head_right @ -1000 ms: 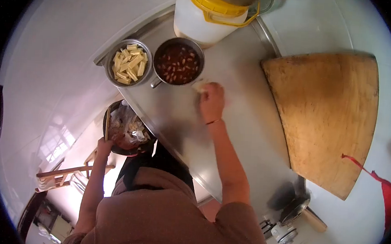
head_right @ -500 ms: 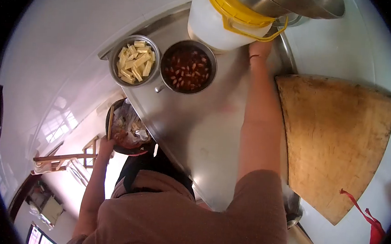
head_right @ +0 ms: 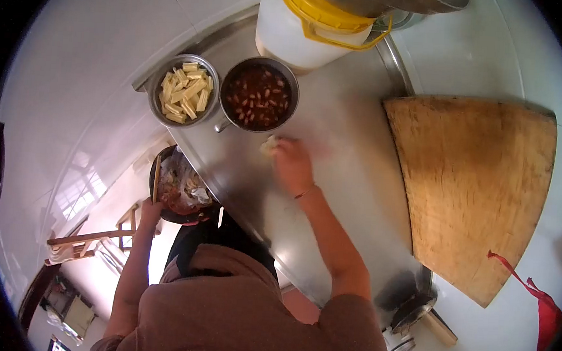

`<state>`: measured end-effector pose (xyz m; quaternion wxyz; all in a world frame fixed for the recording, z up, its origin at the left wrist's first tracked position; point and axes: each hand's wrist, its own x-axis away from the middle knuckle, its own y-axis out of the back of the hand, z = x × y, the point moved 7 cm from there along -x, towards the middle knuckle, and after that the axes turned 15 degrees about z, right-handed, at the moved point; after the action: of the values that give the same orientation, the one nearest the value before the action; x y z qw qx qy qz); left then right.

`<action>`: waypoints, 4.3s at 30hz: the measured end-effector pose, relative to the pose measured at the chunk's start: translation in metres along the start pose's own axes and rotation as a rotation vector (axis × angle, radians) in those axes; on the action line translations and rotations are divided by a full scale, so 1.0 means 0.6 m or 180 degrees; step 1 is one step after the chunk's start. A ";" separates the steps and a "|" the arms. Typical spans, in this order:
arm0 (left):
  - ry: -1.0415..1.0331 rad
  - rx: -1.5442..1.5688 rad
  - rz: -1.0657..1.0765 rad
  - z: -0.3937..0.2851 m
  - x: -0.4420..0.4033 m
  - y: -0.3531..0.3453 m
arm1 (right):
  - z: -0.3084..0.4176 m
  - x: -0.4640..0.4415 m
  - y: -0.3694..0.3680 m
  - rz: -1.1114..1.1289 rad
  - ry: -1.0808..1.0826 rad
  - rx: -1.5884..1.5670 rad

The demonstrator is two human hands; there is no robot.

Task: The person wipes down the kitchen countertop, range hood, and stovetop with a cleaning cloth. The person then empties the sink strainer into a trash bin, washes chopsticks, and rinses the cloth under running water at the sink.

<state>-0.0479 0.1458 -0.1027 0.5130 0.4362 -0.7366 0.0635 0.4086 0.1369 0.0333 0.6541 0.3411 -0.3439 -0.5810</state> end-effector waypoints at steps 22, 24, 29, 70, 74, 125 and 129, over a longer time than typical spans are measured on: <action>0.0145 -0.0185 0.0286 -0.048 0.013 0.003 | 0.153 0.077 -0.114 -0.0502 0.0203 -0.0117; 0.0075 -0.0491 0.0233 -0.043 0.015 0.007 | 0.065 0.106 -0.026 -0.0718 -0.0904 0.0748; -0.0157 -0.0398 0.0313 -0.025 0.005 0.010 | -0.210 0.278 0.135 -0.2298 -0.2669 0.0623; -0.0096 -0.0751 0.0283 -0.008 -0.046 0.001 | -0.291 0.511 0.164 -0.2562 -0.5585 -0.0221; -0.0052 -0.0692 0.0305 -0.060 -0.011 -0.004 | -0.302 0.326 0.134 -0.2279 -0.4065 0.0890; 0.0023 -0.0551 0.0363 0.006 0.019 -0.010 | -0.079 -0.005 0.053 -0.1732 -0.1844 0.0141; -0.0102 -0.0344 0.0343 0.036 0.007 -0.017 | 0.067 -0.031 -0.036 -0.1437 -0.1308 0.0228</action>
<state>-0.0562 0.1256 -0.1131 0.5198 0.3685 -0.7695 0.0442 0.3617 0.1514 0.0353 0.4129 0.3070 -0.4047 -0.7560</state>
